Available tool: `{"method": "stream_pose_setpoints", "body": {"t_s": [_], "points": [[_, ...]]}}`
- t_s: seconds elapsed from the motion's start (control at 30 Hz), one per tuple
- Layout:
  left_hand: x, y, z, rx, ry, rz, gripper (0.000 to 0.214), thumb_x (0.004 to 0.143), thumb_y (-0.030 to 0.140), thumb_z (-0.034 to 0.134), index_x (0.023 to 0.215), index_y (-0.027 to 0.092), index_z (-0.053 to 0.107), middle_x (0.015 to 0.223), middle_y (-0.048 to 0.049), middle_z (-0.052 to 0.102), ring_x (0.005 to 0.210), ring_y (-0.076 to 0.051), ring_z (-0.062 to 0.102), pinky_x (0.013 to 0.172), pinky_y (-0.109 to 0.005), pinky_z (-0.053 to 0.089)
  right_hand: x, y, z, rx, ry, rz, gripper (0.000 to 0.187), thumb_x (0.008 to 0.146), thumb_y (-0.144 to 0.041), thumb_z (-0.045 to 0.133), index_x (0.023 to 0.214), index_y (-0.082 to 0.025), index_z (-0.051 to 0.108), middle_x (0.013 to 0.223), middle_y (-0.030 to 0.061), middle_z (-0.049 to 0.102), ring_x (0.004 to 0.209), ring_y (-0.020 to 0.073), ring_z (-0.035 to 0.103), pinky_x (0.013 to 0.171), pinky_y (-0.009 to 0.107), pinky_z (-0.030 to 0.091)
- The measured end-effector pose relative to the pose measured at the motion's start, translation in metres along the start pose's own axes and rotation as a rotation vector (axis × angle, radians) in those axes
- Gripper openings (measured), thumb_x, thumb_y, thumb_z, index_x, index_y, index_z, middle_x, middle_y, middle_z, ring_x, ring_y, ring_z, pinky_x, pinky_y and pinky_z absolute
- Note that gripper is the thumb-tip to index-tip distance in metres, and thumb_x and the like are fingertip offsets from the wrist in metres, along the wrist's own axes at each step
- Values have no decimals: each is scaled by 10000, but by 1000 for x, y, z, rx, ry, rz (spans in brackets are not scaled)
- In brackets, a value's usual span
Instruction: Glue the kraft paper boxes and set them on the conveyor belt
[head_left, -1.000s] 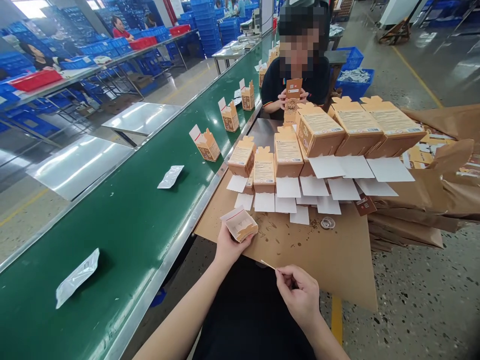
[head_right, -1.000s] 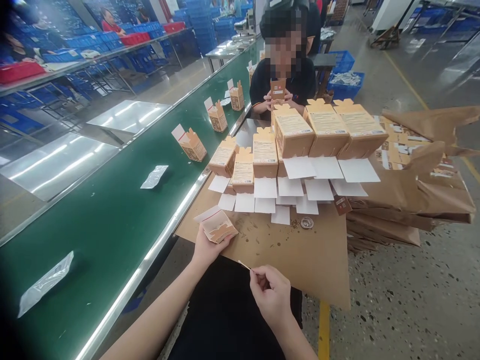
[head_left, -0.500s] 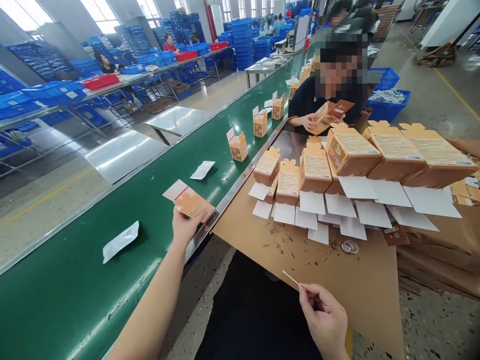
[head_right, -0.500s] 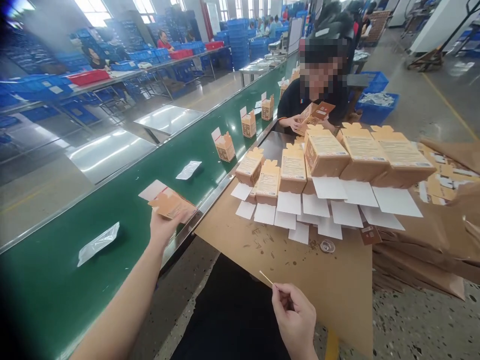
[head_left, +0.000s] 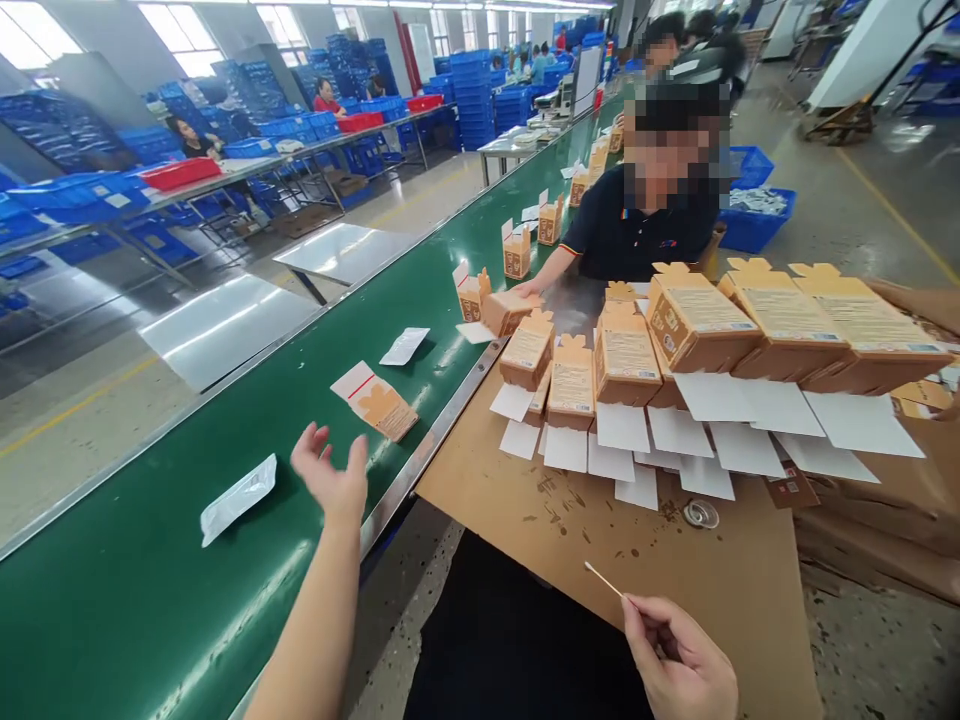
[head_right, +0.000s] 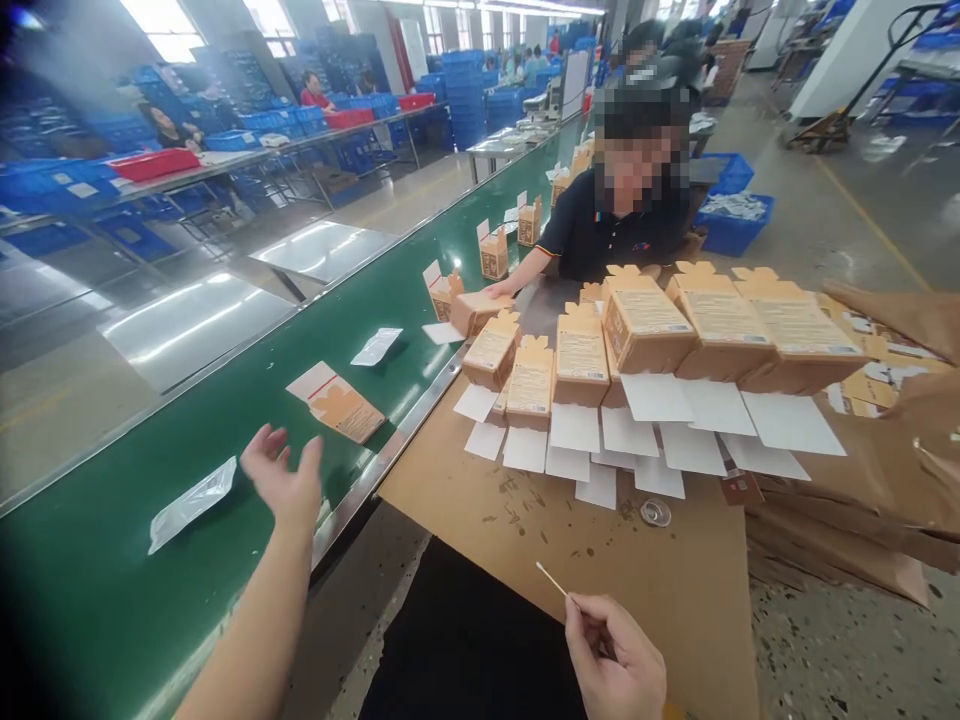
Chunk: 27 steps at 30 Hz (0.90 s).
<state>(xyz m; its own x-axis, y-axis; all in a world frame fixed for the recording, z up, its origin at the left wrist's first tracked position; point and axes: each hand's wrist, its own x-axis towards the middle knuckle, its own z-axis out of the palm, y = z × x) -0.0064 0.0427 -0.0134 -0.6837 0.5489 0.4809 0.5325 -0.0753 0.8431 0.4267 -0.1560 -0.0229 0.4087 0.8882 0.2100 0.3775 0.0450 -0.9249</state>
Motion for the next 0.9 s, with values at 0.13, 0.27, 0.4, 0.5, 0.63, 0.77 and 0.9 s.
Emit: {"method": "stream_pose_setpoints", "body": {"t_s": [0.13, 0.27, 0.4, 0.5, 0.63, 0.77, 0.9], "points": [[-5, 44, 26, -301, 44, 254, 411, 833, 481, 849, 1096, 259, 625, 1081, -16, 617, 893, -194, 666, 915, -403, 617, -5, -1, -10, -21, 154, 98, 456, 993, -654, 884, 815, -236, 852, 708, 48, 747, 555, 165, 650, 565, 245, 595], [40, 103, 95, -500, -98, 127, 257, 903, 404, 735, 1100, 267, 642, 1040, -13, 641, 900, -193, 679, 892, -365, 609, -1, 3, -21, -2, 85, 51, 431, 985, -622, 900, 819, -224, 873, 677, 48, 738, 533, 164, 664, 538, 235, 598], [82, 131, 164, -183, -529, -196, 363, 931, 446, 702, 1247, 269, 673, 1184, -61, 737, 1119, -253, 753, 993, -382, 621, 0, 9, -32, 31, 79, -5, 407, 955, -600, 938, 824, -217, 896, 684, 60, 767, 507, 171, 696, 528, 229, 627], [80, 133, 199, 69, -755, -256, 531, 907, 497, 749, 1349, 210, 689, 1396, -166, 776, 1377, -343, 720, 1138, -436, 583, -5, 14, -37, 35, 115, 19, 416, 945, -610, 949, 831, -212, 904, 701, 72, 785, 513, 181, 715, 536, 227, 647], [57, 128, 217, 175, -946, -284, 524, 821, 544, 831, 1194, 180, 774, 1294, -237, 847, 1320, -434, 779, 1089, -494, 595, -11, 20, -41, 34, 128, 51, 462, 956, -650, 926, 828, -207, 897, 698, 77, 784, 530, 191, 732, 549, 222, 659], [47, 124, 211, 280, -1083, -293, 549, 676, 495, 950, 1101, 189, 783, 1013, -179, 874, 1102, -447, 835, 969, -483, 621, -11, 21, -46, 30, 175, 70, 477, 942, -666, 936, 823, -207, 897, 710, 80, 796, 534, 191, 738, 559, 220, 667], [49, 122, 197, 316, -1105, -270, 543, 668, 538, 982, 1077, 236, 791, 1043, -136, 880, 1164, -406, 818, 995, -423, 616, -7, 18, -52, 21, 181, 92, 471, 935, -664, 945, 806, -213, 896, 726, 88, 809, 550, 208, 759, 564, 231, 680]]}}
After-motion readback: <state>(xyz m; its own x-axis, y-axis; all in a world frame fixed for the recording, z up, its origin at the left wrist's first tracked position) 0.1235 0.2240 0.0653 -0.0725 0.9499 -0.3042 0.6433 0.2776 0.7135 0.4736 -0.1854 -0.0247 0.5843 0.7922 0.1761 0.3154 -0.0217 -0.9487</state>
